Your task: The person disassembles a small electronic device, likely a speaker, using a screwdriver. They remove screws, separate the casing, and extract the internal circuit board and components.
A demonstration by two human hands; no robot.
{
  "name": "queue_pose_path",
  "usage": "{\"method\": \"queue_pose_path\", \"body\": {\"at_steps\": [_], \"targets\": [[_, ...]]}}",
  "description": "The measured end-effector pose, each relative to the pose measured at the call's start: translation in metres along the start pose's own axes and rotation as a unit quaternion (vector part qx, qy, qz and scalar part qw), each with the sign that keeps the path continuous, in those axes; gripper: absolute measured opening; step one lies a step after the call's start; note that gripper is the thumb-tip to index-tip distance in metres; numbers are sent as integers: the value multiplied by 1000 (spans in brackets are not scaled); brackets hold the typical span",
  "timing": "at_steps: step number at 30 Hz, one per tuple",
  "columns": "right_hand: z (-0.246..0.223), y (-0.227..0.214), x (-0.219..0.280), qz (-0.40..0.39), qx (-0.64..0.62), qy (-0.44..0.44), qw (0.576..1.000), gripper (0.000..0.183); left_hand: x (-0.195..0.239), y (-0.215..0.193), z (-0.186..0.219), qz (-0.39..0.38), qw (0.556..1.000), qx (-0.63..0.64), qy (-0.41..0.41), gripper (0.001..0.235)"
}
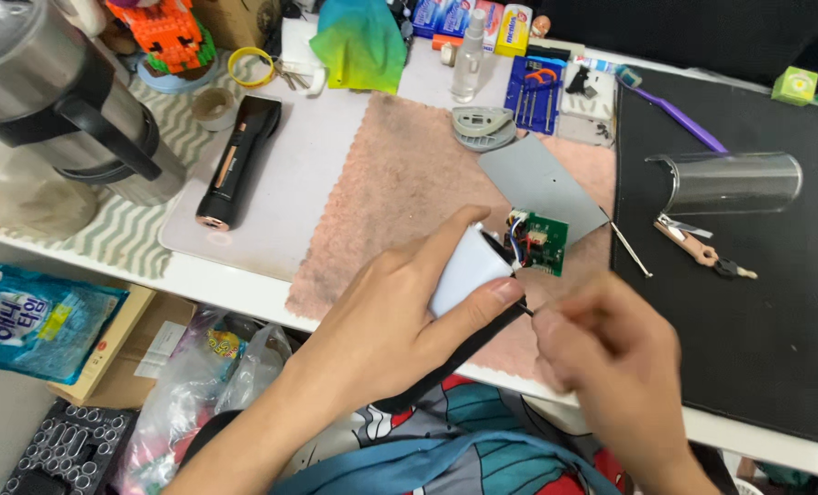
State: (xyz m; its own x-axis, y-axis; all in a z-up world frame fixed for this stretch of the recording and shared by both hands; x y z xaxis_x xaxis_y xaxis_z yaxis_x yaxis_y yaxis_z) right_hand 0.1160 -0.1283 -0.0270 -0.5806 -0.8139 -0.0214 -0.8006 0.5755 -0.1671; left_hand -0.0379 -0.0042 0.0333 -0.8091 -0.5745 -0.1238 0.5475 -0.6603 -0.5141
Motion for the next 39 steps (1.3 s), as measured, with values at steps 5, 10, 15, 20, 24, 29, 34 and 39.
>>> {"method": "queue_pose_path", "body": {"at_steps": [5,10,15,20,24,29,34,39], "targets": [[3,6,9,122,418,-505,745,13,5,-3,-8,6,995,42,-90,73],[2,5,11,97,394,-542,736,16,6,-1,-10,18,995,55,-79,69],[40,0,-8,-245,-457,311,797,32,6,-1,-9,40,995,-52,71,73],[32,2,0,-110,-160,163,967,10,4,-3,-13,30,995,-26,93,71],[14,7,15,164,395,-482,765,16,1,-3,-11,0,1000,9,14,70],[-26,13,21,151,420,-524,725,6,-1,2,0,-5,999,45,-30,64],[3,-14,18,175,423,-256,851,7,-7,14,-5,-4,1000,-14,20,73],[39,-15,3,-249,-513,325,754,11,-11,19,-6,18,989,-71,128,77]]}}
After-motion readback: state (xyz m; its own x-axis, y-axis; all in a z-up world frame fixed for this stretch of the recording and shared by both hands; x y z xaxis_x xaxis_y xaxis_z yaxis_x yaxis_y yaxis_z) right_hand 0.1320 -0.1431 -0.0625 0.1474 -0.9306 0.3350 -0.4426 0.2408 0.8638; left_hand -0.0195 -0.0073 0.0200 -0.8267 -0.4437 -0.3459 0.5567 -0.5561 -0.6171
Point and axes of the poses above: each hand's wrist, its own x-axis away from the middle knuckle, its own y-axis out of the palm, z = x × y, the point moved 3 cm from there along -x, towards the middle knuckle, and after that the axes turned 7 degrees about x, right-handed, at the moved point
